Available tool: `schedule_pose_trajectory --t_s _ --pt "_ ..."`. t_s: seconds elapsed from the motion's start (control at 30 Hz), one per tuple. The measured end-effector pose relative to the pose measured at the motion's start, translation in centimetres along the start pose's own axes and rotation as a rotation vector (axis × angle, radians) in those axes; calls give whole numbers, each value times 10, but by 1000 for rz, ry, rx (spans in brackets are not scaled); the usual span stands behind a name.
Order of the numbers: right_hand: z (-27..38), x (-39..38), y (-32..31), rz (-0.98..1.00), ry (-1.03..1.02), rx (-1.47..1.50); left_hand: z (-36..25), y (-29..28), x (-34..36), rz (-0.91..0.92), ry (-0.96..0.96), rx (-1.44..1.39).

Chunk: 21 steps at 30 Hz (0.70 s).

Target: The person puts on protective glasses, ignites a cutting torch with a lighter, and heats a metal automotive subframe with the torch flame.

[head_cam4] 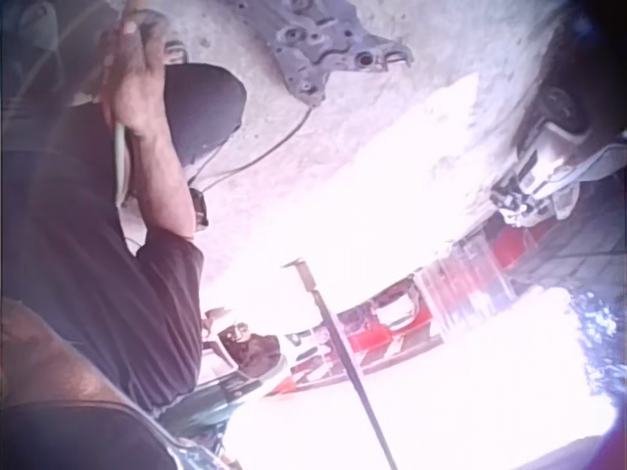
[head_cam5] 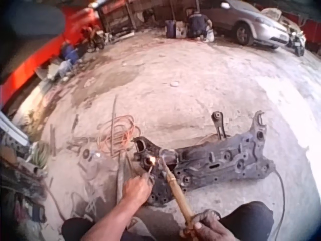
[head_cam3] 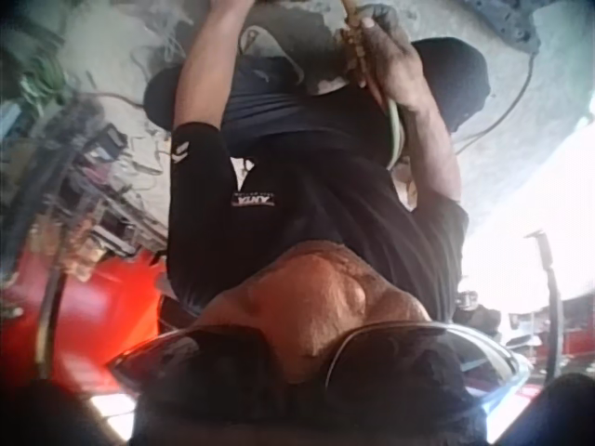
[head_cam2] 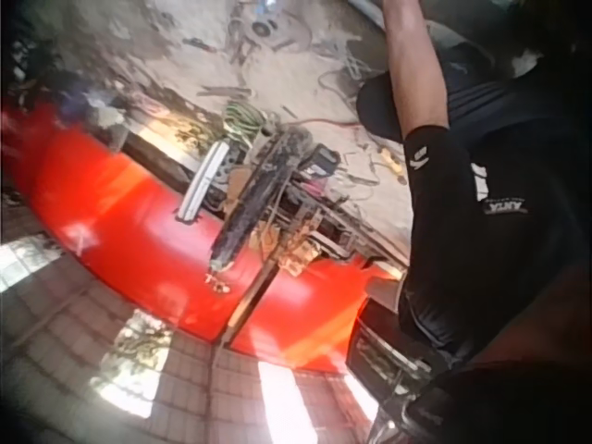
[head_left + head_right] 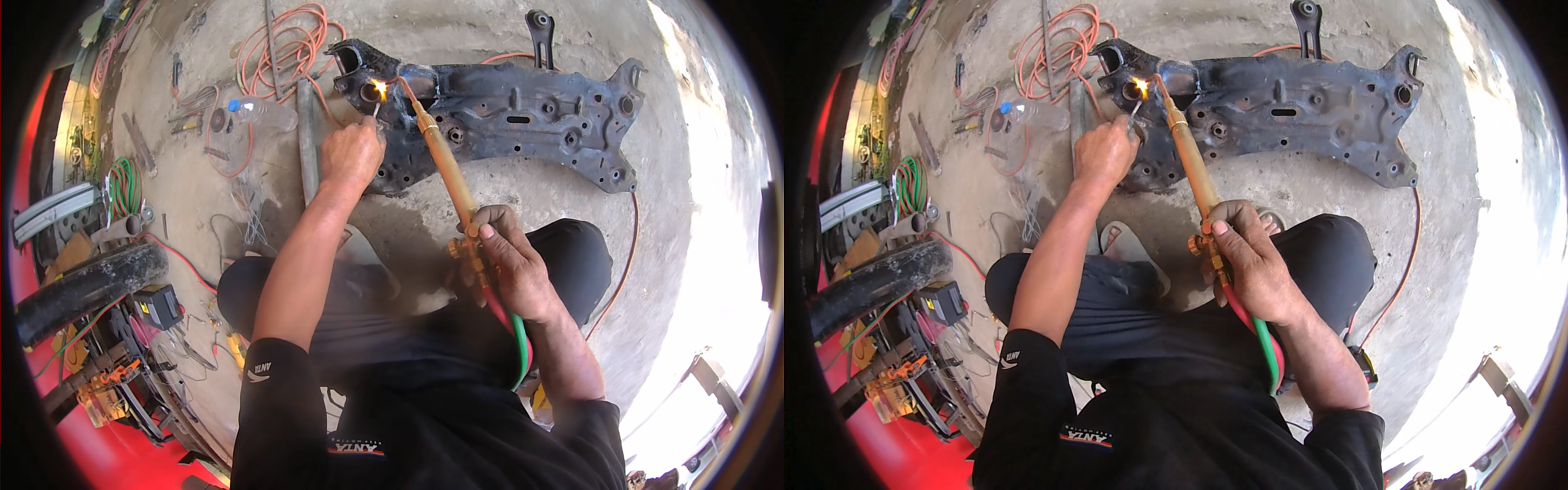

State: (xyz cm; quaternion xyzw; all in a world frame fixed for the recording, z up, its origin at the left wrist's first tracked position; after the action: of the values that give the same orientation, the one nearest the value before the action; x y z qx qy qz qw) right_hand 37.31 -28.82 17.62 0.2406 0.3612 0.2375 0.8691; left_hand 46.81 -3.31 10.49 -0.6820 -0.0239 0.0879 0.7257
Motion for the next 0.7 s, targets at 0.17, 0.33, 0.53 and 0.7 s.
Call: schedule_pose_trajectory --t_s 0.17,0.33,0.53,0.7 --pt "-3 0 -1 23 9 4 1 -8 -1 -108 -63 -67" --pt "-2 1 -2 28 7 4 2 5 -1 134 -43 36" --pt "-1 1 0 22 -12 -14 8 3 -11 -57 43 -125" --pt "-2 0 2 9 7 -2 27 11 -18 -5 -200 -183"
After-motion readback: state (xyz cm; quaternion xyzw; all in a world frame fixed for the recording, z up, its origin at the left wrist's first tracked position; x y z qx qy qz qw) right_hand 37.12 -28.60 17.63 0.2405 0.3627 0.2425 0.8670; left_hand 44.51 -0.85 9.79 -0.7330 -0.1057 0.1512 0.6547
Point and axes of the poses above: each hand's wrist, its own x-axis towards the middle knuckle, its own y-axis out of the palm, z = x × y, the point moved 6 cm from there along x, towards the middle knuckle, and after that the axes turned 6 degrees about x, right-handed, at the moved point
